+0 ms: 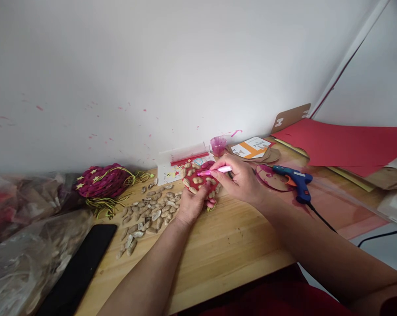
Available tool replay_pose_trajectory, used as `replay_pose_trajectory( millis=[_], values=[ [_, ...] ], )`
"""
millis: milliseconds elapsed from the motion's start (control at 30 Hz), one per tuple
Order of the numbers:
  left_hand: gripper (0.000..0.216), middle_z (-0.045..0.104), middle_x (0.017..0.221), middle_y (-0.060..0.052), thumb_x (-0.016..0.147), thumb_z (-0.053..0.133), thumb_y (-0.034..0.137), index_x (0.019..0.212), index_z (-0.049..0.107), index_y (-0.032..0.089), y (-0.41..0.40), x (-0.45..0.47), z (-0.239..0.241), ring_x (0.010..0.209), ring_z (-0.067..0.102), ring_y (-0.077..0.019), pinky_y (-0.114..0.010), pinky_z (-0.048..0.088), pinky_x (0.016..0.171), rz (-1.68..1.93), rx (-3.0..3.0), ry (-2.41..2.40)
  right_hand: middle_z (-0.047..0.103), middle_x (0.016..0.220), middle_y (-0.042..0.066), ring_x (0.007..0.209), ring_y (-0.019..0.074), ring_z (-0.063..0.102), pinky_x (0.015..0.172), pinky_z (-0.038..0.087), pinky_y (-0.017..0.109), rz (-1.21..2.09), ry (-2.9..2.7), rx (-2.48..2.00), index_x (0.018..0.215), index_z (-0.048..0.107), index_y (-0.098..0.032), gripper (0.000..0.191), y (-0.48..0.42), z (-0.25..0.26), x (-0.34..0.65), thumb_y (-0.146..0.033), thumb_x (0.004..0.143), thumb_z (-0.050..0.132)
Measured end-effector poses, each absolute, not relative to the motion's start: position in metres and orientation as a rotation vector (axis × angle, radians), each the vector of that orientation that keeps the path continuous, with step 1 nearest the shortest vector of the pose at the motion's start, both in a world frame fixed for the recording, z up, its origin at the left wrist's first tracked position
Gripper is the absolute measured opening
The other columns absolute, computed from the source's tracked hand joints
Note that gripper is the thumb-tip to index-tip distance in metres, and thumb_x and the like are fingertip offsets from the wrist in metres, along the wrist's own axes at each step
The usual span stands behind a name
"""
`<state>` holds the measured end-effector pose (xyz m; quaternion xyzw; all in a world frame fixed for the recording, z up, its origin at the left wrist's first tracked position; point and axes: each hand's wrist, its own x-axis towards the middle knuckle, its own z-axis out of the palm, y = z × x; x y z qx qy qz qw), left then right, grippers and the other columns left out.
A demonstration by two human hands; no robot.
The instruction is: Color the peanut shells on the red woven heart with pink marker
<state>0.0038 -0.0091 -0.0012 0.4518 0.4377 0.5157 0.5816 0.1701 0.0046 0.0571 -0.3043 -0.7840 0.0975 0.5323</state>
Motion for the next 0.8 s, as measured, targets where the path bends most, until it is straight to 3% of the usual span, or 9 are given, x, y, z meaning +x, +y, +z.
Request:
replay_pose_trajectory(
  millis=[800],
  values=[
    [0.050, 0.069, 0.061, -0.003, 0.072, 0.086, 0.057, 0.092, 0.065, 0.016, -0.0085, 0.0040, -0.0029, 0.044, 0.064, -0.0185, -0.028, 0.053, 0.041, 1.243, 1.022, 1.015, 0.072, 0.085, 0.002, 0.077, 0.0171, 0.065, 0.072, 0.049, 0.031, 0.279, -1.807, -0.812, 0.090, 0.064, -0.023, 0.009, 0.0083, 0.0565, 0.1750, -0.026, 0.097, 0.065]
  ],
)
